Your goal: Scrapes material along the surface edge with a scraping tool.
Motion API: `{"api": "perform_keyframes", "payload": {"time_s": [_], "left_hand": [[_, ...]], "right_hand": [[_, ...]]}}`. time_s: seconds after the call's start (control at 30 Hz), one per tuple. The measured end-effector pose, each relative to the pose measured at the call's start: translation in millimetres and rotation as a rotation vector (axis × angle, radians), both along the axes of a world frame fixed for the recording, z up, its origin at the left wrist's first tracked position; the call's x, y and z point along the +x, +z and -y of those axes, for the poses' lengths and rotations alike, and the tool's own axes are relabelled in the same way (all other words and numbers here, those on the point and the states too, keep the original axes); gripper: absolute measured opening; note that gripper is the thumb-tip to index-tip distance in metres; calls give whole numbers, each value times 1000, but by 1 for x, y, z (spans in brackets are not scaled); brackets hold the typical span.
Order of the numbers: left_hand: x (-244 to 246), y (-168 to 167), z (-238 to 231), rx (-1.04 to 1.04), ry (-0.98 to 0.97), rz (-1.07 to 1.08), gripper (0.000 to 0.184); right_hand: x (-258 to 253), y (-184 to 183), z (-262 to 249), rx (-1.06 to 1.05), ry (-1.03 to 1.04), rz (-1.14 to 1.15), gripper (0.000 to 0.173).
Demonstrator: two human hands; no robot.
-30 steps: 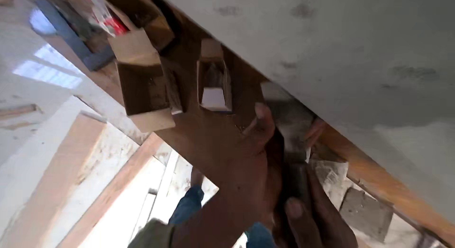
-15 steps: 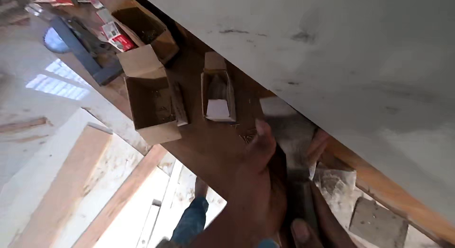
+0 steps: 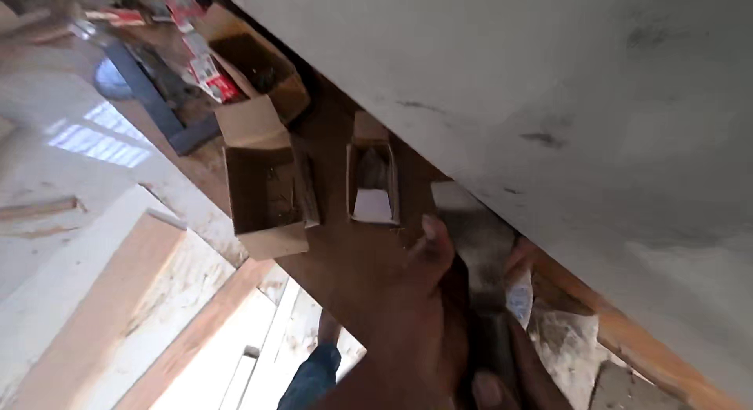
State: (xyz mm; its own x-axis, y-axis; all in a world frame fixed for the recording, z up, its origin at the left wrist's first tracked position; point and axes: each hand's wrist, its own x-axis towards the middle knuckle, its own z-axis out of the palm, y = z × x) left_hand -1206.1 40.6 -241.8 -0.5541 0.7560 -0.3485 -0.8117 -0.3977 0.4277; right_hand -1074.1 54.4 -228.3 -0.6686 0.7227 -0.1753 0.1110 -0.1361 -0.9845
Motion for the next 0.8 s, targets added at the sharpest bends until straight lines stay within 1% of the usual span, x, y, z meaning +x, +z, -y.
{"api": "perform_keyframes", "payload": {"time_s": [0.07,0.1,0.17,0.23,0.27,0.33,0.37,0.47,0.53,0.6,0.7,0.8], "left_hand": [[5,0,6,-22,-36,0,48],[2,-3,4,2,-27,-4,49],[3,-2,8,40,-26,37,47],[-8,-1,7,-1,-40,-48,40],[-5,2,12,12,-51,-44,41],[-9,3,7,68,-30,-11,46],[-7,5,10,63,-23,34,46],[-10,8,12,-18,-35,48,43],[-18,6,8,20,-36,61,47],[-14,8,15,31,-57,120,48],[-18,13,12,39,-60,161,47],[-18,13,11,40,-34,151,47]], "right_hand": [[6,5,7,-2,-22,52,57],[4,2,5,-6,-4,29,58],[5,5,8,-23,5,29,58],[-7,5,6,-10,-4,20,58],[-3,10,12,-24,-21,64,58],[-6,8,8,-10,5,50,60],[-5,10,11,-22,3,58,61],[-11,16,18,-44,-39,78,59],[-19,14,14,-47,-37,61,60],[-15,21,22,-91,-62,102,60],[-19,23,22,-109,-74,80,59],[-19,20,21,-124,-70,49,59]]}}
